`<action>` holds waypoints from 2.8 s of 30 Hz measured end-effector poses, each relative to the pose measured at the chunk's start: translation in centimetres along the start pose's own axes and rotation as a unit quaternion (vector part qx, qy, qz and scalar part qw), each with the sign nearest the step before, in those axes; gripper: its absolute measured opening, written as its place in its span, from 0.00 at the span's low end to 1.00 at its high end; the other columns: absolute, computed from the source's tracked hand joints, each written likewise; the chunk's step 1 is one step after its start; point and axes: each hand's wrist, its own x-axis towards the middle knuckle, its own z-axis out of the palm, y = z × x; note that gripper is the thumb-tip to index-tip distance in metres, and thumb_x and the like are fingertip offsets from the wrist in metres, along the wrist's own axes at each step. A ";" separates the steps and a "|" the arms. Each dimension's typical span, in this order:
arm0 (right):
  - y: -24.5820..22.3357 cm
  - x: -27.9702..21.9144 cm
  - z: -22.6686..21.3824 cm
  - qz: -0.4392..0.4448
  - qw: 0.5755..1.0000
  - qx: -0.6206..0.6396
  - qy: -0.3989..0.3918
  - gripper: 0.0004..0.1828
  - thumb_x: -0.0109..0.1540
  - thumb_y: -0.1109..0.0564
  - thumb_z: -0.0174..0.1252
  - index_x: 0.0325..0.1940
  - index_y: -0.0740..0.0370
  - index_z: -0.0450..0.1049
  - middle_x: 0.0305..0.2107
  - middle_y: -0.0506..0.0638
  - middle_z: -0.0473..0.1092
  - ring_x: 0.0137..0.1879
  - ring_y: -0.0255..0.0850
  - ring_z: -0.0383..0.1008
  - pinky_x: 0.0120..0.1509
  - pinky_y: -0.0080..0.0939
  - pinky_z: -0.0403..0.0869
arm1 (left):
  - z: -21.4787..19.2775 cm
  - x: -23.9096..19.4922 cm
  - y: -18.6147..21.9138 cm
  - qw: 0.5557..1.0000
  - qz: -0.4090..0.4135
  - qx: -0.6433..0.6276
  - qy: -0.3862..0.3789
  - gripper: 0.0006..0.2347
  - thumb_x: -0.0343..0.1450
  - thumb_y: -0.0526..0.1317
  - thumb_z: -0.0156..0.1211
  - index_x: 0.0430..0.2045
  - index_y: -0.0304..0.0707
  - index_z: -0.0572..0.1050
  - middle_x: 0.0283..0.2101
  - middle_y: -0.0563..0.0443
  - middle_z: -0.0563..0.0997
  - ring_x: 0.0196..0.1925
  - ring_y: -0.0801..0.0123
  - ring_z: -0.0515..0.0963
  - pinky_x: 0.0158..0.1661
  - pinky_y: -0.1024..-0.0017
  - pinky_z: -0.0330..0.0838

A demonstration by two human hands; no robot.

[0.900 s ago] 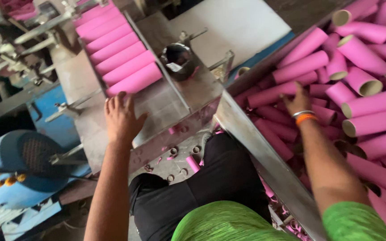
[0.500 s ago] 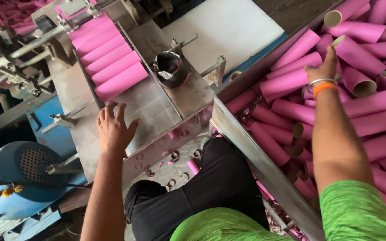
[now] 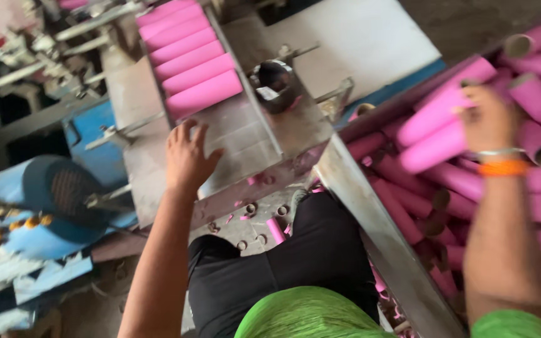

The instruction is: The person repeatedly picks up pink paper rolls from a large pile on the right and places them onto a conveyor belt on the left. The person handles the rolls one by one, moving them from the pile to the machine.

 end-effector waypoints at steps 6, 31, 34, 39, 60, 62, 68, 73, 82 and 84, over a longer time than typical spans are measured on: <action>-13.8 5.1 -5.0 0.094 0.931 0.352 0.035 0.18 0.69 0.66 0.62 0.62 0.63 0.67 0.50 0.49 0.71 0.48 0.35 0.73 0.55 0.33 0.74 | -0.9 0.2 0.5 0.989 0.016 -0.130 0.064 0.25 0.68 0.50 0.72 0.55 0.36 0.73 0.57 0.39 0.74 0.60 0.43 0.73 0.59 0.51 0.67; -14.0 2.0 10.7 0.055 0.988 0.108 -0.092 0.11 0.66 0.55 0.65 0.51 0.60 0.79 0.39 0.54 0.79 0.44 0.44 0.81 0.51 0.43 0.77 | 0.6 -0.4 0.8 0.997 -0.020 0.068 0.026 0.30 0.57 0.51 0.74 0.52 0.40 0.75 0.54 0.41 0.74 0.57 0.45 0.71 0.57 0.50 0.64; -5.7 -4.6 7.7 0.133 0.982 0.014 -0.133 0.13 0.65 0.55 0.65 0.52 0.61 0.79 0.42 0.56 0.79 0.47 0.46 0.81 0.54 0.45 0.77 | 0.1 -0.8 0.6 0.999 0.007 0.027 0.033 0.32 0.57 0.49 0.76 0.55 0.39 0.75 0.57 0.41 0.73 0.57 0.44 0.70 0.57 0.50 0.65; 0.0 -13.4 7.5 0.258 0.919 0.099 -0.282 0.27 0.66 0.53 0.48 0.70 0.60 0.68 0.63 0.60 0.71 0.65 0.51 0.72 0.60 0.47 0.76 | -0.5 -1.2 0.7 1.000 0.009 -0.015 0.018 0.29 0.60 0.44 0.77 0.55 0.40 0.74 0.57 0.43 0.73 0.58 0.46 0.70 0.57 0.52 0.66; -0.7 -10.2 20.2 -0.057 0.896 -0.256 -0.359 0.21 0.67 0.52 0.46 0.64 0.50 0.72 0.61 0.63 0.68 0.51 0.58 0.79 0.47 0.60 0.78 | -0.3 -1.4 0.5 1.000 -0.020 -0.008 0.003 0.23 0.63 0.41 0.75 0.52 0.39 0.76 0.55 0.43 0.74 0.57 0.47 0.71 0.55 0.52 0.67; -1.0 -10.0 21.8 -0.078 0.902 -0.249 -0.344 0.29 0.60 0.48 0.50 0.67 0.45 0.70 0.64 0.67 0.62 0.52 0.61 0.77 0.46 0.69 0.76 | -0.2 -1.4 0.5 1.000 -0.009 -0.013 0.013 0.22 0.63 0.39 0.74 0.52 0.40 0.77 0.55 0.43 0.75 0.58 0.47 0.72 0.56 0.53 0.68; 0.2 -6.8 17.7 0.127 0.868 -0.206 -0.434 0.20 0.66 0.49 0.47 0.52 0.57 0.81 0.47 0.60 0.79 0.50 0.54 0.83 0.54 0.55 0.79 | 0.2 -1.2 0.2 0.998 -0.011 -0.051 0.021 0.22 0.62 0.37 0.73 0.51 0.40 0.77 0.55 0.42 0.76 0.56 0.46 0.73 0.55 0.55 0.69; -1.6 -1.7 0.5 0.318 0.928 0.063 -0.185 0.18 0.73 0.46 0.48 0.54 0.60 0.76 0.41 0.64 0.78 0.46 0.58 0.80 0.48 0.57 0.74 | 0.8 -0.8 0.3 0.998 0.004 -0.060 0.014 0.25 0.61 0.42 0.74 0.52 0.36 0.75 0.53 0.40 0.76 0.55 0.45 0.75 0.55 0.54 0.70; -20.5 5.1 1.9 -0.034 0.939 0.341 0.016 0.13 0.74 0.67 0.60 0.63 0.68 0.70 0.50 0.50 0.73 0.53 0.34 0.73 0.62 0.33 0.73 | -2.7 -1.5 1.6 0.957 0.004 -0.286 0.051 0.25 0.72 0.53 0.64 0.58 0.36 0.72 0.57 0.39 0.75 0.54 0.47 0.79 0.55 0.55 0.75; -24.9 7.1 7.8 -0.059 0.915 0.399 0.016 0.20 0.70 0.69 0.61 0.67 0.70 0.70 0.50 0.50 0.73 0.54 0.34 0.75 0.65 0.34 0.74 | -3.7 -2.0 1.7 0.948 0.042 -0.301 0.089 0.28 0.70 0.56 0.64 0.57 0.34 0.71 0.56 0.37 0.74 0.54 0.47 0.78 0.55 0.55 0.75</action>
